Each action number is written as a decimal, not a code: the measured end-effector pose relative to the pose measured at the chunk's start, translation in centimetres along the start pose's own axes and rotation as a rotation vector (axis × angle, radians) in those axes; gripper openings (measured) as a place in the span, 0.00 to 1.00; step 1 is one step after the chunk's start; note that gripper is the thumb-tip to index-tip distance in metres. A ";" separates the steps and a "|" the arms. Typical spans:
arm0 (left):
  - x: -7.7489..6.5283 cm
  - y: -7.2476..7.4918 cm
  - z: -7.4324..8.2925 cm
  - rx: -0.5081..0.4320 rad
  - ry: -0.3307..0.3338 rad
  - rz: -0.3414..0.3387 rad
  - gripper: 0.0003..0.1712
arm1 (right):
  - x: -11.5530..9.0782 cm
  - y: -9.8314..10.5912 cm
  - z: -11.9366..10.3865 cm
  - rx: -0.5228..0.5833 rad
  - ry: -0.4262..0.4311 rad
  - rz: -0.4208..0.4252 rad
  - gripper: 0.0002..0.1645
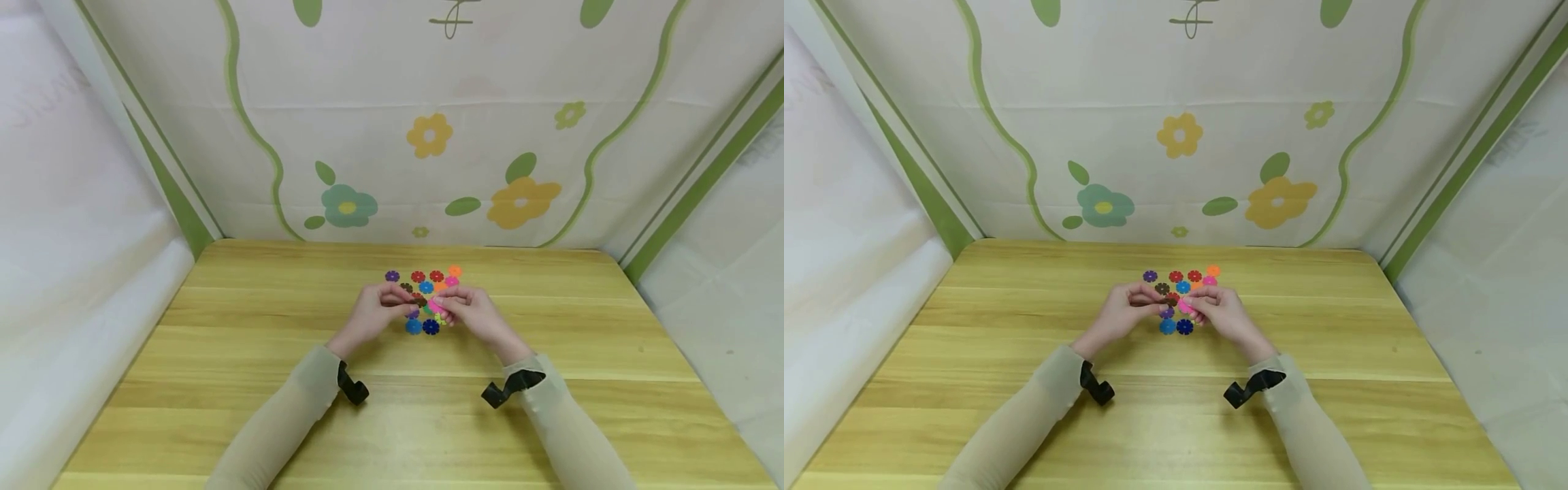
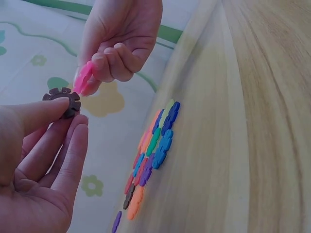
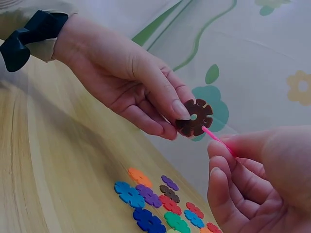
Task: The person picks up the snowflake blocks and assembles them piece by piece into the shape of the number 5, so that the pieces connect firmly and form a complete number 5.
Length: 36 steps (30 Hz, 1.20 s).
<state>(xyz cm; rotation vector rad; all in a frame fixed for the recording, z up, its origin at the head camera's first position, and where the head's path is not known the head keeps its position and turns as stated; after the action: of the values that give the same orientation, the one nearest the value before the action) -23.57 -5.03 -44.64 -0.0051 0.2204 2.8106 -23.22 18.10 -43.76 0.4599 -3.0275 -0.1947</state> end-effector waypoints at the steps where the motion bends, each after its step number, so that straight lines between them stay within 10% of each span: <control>1: 0.0 0.0 0.0 -0.005 0.000 -0.005 0.08 | 0.0 0.0 0.0 0.000 0.000 0.000 0.16; 36: -0.2 -0.8 0.3 -0.010 -0.092 -0.015 0.03 | -0.6 -1.7 -0.9 0.053 0.007 0.116 0.12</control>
<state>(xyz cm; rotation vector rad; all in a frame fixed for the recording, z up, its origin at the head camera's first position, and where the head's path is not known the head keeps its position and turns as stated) -23.15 -4.27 -44.41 0.1200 0.1837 2.7890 -22.07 16.53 -43.14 0.2858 -3.0472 -0.1060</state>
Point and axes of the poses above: each hand's wrist, its own x-axis towards the middle knuckle, its own y-axis out of the back of the hand, z = x × y, the point moved 1 cm from there along x, towards the middle knuckle, and after that the axes turned 9 degrees about y, right-handed, at the moved point
